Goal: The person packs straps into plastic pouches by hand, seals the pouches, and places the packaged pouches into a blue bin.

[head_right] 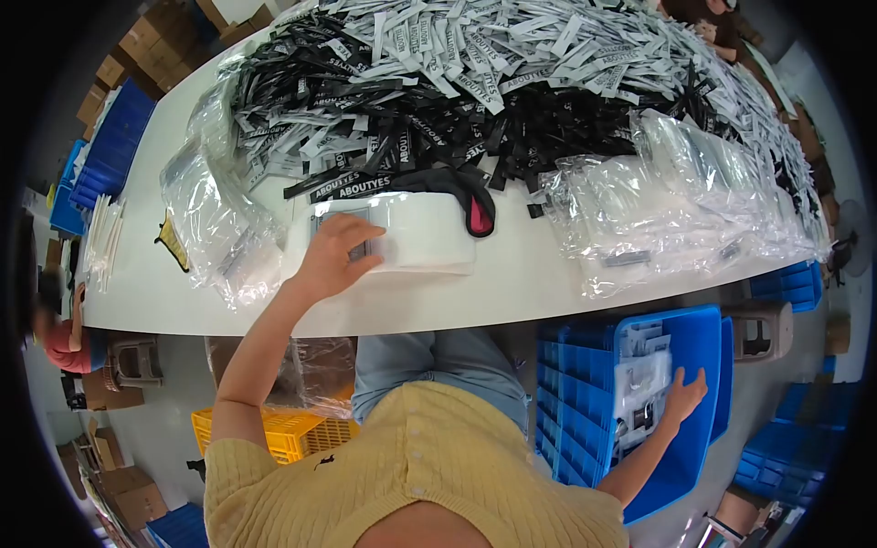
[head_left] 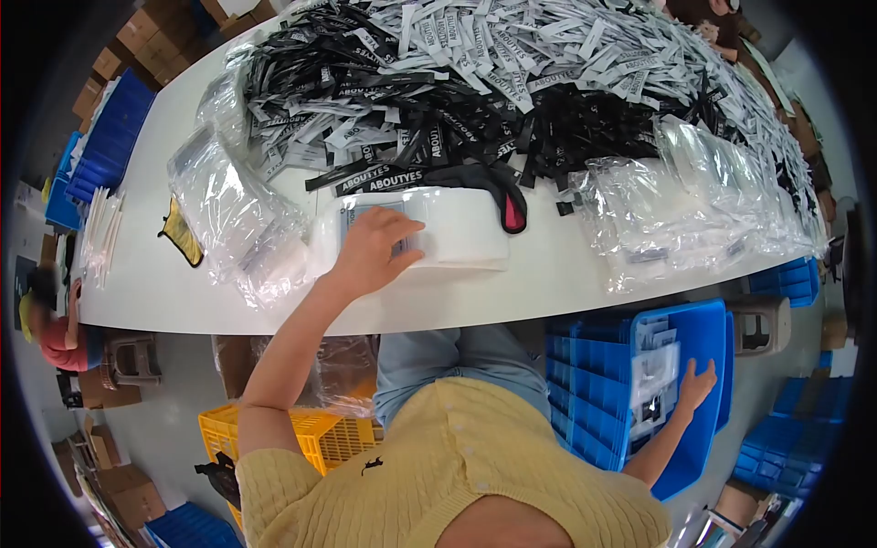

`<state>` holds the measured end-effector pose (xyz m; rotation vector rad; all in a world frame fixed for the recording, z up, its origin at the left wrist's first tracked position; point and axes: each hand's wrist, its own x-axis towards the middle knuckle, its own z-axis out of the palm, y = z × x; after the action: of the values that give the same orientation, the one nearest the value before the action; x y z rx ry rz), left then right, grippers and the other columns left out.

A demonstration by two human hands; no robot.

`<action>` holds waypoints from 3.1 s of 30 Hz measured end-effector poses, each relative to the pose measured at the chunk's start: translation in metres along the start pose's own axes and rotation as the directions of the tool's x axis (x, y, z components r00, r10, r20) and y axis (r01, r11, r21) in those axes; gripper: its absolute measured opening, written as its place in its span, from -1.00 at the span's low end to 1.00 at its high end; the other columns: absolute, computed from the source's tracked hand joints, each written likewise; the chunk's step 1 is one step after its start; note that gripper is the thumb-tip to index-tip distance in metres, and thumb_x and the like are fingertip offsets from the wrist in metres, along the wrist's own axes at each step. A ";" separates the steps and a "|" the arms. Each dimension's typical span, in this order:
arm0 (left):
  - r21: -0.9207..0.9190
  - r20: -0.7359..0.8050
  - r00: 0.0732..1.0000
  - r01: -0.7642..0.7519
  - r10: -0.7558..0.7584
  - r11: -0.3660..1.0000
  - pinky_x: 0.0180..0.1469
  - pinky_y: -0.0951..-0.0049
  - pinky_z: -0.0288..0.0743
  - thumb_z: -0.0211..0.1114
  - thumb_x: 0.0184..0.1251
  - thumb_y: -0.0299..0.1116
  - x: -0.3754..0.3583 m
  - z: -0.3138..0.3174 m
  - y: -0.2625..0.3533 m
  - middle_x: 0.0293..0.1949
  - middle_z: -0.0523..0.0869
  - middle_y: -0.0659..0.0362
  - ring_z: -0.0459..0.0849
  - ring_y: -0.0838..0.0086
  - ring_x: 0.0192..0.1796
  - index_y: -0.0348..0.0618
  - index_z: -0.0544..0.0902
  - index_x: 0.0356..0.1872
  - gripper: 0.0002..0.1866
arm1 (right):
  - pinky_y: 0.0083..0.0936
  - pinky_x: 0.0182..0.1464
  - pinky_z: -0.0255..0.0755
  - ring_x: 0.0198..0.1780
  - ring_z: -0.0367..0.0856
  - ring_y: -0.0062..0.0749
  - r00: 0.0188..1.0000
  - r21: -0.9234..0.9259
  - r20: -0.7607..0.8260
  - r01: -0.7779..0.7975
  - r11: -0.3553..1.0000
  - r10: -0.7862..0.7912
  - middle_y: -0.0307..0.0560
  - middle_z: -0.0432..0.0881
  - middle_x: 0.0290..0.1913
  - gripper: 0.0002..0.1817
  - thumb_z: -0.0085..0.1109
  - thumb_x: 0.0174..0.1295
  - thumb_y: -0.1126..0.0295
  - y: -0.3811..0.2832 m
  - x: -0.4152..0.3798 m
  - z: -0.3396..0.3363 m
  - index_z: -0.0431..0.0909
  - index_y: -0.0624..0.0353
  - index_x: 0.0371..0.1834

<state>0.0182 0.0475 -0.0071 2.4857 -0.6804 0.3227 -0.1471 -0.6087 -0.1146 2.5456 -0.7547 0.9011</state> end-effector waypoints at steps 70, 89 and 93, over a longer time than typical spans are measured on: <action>0.221 -0.158 0.919 -0.324 0.362 0.920 -0.35 0.37 0.48 0.40 0.00 -0.33 0.025 0.002 0.064 -0.46 0.52 0.15 0.55 0.30 -0.38 -0.19 0.63 -0.05 -0.58 | -0.61 -0.73 0.13 -0.78 0.31 -0.61 0.403 0.601 0.356 -0.789 -0.124 -0.843 -0.24 0.42 -0.72 -0.77 0.26 0.17 0.28 -0.422 0.060 -0.182 0.52 0.23 -0.40; -0.389 -0.174 0.968 0.104 -0.183 0.915 -0.40 0.55 0.43 0.30 -0.05 -0.60 0.037 0.005 0.056 -0.47 0.69 0.09 0.60 0.60 -0.45 -0.29 0.67 -0.30 -0.79 | -0.28 -0.49 0.39 -0.50 0.53 -0.07 0.679 0.920 -0.392 0.281 -0.274 -0.621 -0.03 0.50 -0.50 -0.77 0.21 -0.13 0.48 -0.436 0.044 -0.214 0.44 0.18 -0.36; -0.321 -0.260 0.961 0.003 -0.092 0.947 -0.45 0.58 0.40 0.34 -0.11 -0.58 0.044 -0.001 0.044 -0.49 0.68 0.13 0.56 0.62 -0.51 -0.24 0.68 -0.28 -0.74 | -0.28 -0.48 0.38 -0.48 0.54 -0.07 0.666 0.935 -0.354 0.241 -0.260 -0.656 -0.03 0.50 -0.50 -0.76 0.24 -0.15 0.47 -0.434 0.038 -0.217 0.43 0.20 -0.38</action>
<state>0.0324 -0.0017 0.0285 2.0958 -0.5107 0.4857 0.0266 -0.1726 0.0140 3.5929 1.7196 0.7898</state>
